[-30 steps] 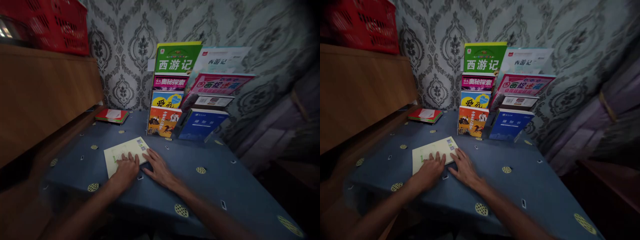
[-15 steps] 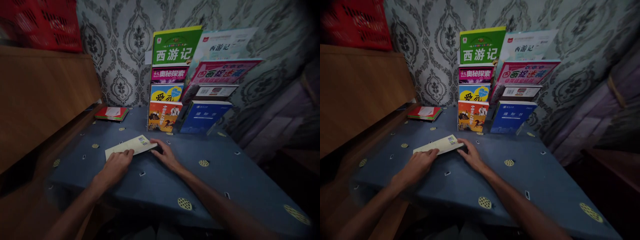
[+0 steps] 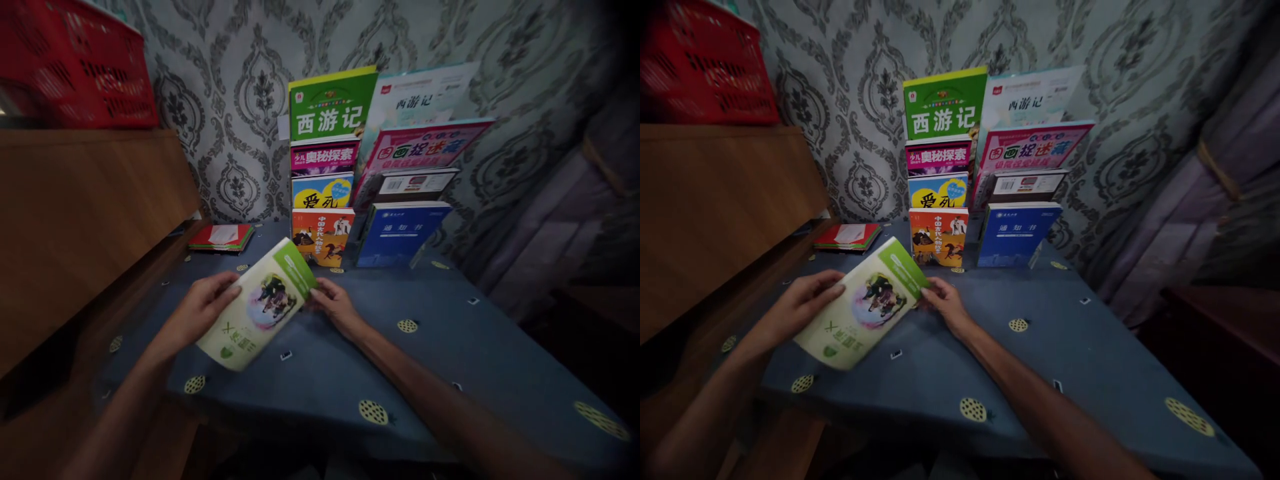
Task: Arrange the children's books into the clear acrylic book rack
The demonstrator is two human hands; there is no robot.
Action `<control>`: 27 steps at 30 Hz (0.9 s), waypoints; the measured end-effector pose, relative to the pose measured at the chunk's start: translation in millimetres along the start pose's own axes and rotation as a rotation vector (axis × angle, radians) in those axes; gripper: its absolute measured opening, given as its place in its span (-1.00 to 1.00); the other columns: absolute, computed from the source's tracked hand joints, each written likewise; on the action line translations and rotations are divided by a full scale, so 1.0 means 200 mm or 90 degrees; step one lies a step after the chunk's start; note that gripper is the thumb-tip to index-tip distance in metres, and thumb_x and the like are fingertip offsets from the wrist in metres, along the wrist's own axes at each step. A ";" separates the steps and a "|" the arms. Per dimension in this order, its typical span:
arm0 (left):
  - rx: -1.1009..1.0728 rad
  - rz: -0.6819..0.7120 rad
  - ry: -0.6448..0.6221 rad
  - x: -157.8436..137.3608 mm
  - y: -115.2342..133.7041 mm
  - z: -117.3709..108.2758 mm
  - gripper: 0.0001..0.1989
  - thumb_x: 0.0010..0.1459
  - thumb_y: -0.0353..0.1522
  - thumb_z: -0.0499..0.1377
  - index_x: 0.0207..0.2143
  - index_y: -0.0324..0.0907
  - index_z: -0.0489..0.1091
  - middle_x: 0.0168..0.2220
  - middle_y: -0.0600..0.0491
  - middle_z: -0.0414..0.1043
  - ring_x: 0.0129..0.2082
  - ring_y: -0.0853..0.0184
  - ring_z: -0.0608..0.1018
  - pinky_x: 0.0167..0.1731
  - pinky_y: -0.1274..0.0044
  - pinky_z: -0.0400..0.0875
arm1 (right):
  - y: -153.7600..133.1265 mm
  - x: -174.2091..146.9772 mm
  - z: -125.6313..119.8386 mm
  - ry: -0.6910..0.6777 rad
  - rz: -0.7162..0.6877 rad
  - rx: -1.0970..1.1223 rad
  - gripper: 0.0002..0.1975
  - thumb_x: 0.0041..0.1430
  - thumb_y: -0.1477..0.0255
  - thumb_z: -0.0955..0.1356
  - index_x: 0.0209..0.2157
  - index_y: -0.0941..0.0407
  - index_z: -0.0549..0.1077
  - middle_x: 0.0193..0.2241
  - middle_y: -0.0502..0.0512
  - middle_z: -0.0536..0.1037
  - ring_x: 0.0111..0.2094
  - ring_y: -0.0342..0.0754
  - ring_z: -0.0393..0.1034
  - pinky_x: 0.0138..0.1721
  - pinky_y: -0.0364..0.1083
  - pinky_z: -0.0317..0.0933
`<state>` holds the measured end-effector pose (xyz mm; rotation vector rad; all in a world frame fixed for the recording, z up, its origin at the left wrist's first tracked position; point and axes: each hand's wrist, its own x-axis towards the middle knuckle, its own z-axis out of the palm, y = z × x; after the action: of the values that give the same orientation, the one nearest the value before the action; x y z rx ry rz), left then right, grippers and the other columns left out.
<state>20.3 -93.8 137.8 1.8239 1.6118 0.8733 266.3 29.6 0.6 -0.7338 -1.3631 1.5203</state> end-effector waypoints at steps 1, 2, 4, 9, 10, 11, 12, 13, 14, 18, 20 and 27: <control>-0.073 -0.043 -0.023 0.01 -0.01 -0.01 -0.48 0.18 -0.01 0.10 -0.04 -0.24 0.40 -0.31 0.01 0.55 -0.43 0.31 0.54 -0.47 0.56 0.38 | -0.02 -0.01 0.00 -0.007 0.023 0.026 -0.50 -0.17 -0.01 0.52 -0.37 0.08 0.41 -0.53 -0.07 0.56 -0.54 -0.14 0.44 -0.52 -0.18 0.28; -0.135 -0.086 -0.045 0.03 -0.04 -0.02 -0.42 0.15 0.01 0.13 0.01 -0.26 0.37 -0.30 -0.01 0.55 -0.44 0.30 0.55 -0.49 0.56 0.39 | -0.03 -0.01 0.00 -0.021 0.046 0.041 -0.50 -0.17 -0.01 0.52 -0.43 0.09 0.38 -0.59 -0.09 0.52 -0.61 -0.17 0.40 -0.59 -0.21 0.20; -0.205 -0.145 -0.076 0.07 -0.10 -0.02 -0.33 0.09 0.03 0.19 0.08 -0.29 0.34 -0.29 -0.04 0.56 -0.44 0.29 0.56 -0.50 0.54 0.41 | -0.07 -0.04 0.00 -0.052 0.089 0.040 -0.50 -0.15 -0.01 0.51 -0.50 0.10 0.32 -0.67 -0.10 0.48 -0.69 -0.20 0.33 -0.68 -0.24 0.08; -0.128 -0.124 -0.166 0.27 -0.26 -0.02 -0.38 0.10 -0.01 0.17 0.04 -0.30 0.40 -0.24 -0.07 0.58 -0.41 0.30 0.57 -0.44 0.53 0.45 | -0.11 -0.18 -0.01 -0.095 0.217 -0.005 -0.51 -0.05 -0.03 0.44 -0.51 0.14 0.37 -0.72 -0.02 0.50 -0.76 -0.20 0.32 -0.76 -0.26 -0.03; -0.073 -0.093 -0.178 0.31 -0.28 0.00 -0.44 0.13 -0.04 0.14 0.00 -0.30 0.43 -0.23 -0.07 0.58 -0.37 0.28 0.57 -0.39 0.51 0.47 | -0.11 -0.22 -0.02 -0.117 0.254 -0.020 -0.49 -0.03 -0.05 0.42 -0.51 0.15 0.39 -0.70 0.03 0.52 -0.74 -0.18 0.36 -0.76 -0.26 0.00; -0.007 -0.057 -0.176 0.35 -0.30 0.03 -0.50 0.16 -0.09 0.11 -0.05 -0.30 0.46 -0.19 -0.09 0.58 -0.30 0.24 0.59 -0.31 0.48 0.49 | -0.11 -0.26 -0.02 -0.144 0.292 -0.036 -0.47 0.00 -0.07 0.40 -0.51 0.17 0.41 -0.68 0.07 0.55 -0.71 -0.15 0.40 -0.75 -0.25 0.04; 0.066 -0.020 -0.158 0.38 -0.31 0.07 -0.55 0.19 -0.15 0.08 -0.07 -0.31 0.48 -0.14 -0.12 0.58 -0.21 0.20 0.59 -0.20 0.43 0.49 | -0.11 -0.30 -0.03 -0.172 0.329 -0.058 -0.45 0.03 -0.10 0.37 -0.51 0.17 0.42 -0.65 0.11 0.57 -0.68 -0.13 0.44 -0.73 -0.24 0.08; 0.137 0.016 -0.135 0.40 -0.31 0.12 -0.58 0.21 -0.21 0.05 -0.06 -0.31 0.47 -0.07 -0.14 0.56 -0.10 0.16 0.57 -0.08 0.37 0.46 | -0.12 -0.33 -0.04 -0.195 0.358 -0.088 -0.42 0.06 -0.12 0.33 -0.51 0.17 0.43 -0.64 0.14 0.57 -0.67 -0.12 0.45 -0.72 -0.23 0.11; 0.200 0.051 -0.108 0.40 -0.31 0.19 -0.59 0.24 -0.26 0.01 -0.02 -0.32 0.45 0.01 -0.17 0.53 0.01 0.13 0.53 0.04 0.32 0.40 | -0.12 -0.36 -0.06 -0.213 0.379 -0.127 -0.40 0.10 -0.14 0.29 -0.54 0.16 0.42 -0.65 0.14 0.57 -0.68 -0.11 0.45 -0.72 -0.22 0.12; 0.294 0.206 -0.119 0.30 -0.26 0.57 -0.56 0.33 -0.38 -0.09 0.21 -0.29 0.25 0.26 -0.18 0.30 0.29 0.23 0.30 0.27 0.29 0.17 | -0.20 -0.39 -0.09 -0.203 0.322 -0.365 -0.39 0.18 -0.12 0.22 -0.66 0.09 0.33 -0.79 0.04 0.42 -0.80 -0.14 0.26 -0.74 -0.17 0.07; 0.331 0.276 -0.140 0.22 -0.23 0.73 -0.54 0.36 -0.35 -0.08 0.26 -0.29 0.17 0.33 -0.20 0.17 0.37 0.21 0.16 0.31 0.25 0.08 | -0.24 -0.36 -0.08 -0.144 0.165 -0.486 -0.45 0.23 -0.03 0.23 -0.63 0.08 0.36 -0.74 0.02 0.44 -0.73 -0.11 0.30 -0.63 -0.12 0.20; 0.410 0.319 -0.161 0.17 -0.26 0.80 -0.55 0.31 -0.36 -0.01 0.21 -0.33 0.25 0.23 -0.30 0.29 0.30 0.01 0.26 0.31 0.09 0.01 | -0.06 -0.17 0.17 -0.134 -0.225 -0.550 -0.60 0.39 0.22 0.14 0.09 0.04 0.39 0.06 0.17 0.49 0.13 0.06 0.34 0.19 0.11 0.20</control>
<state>113.1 -51.1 0.5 2.7358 1.3808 0.2829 251.3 -15.9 15.3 -0.7877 -2.2095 0.7029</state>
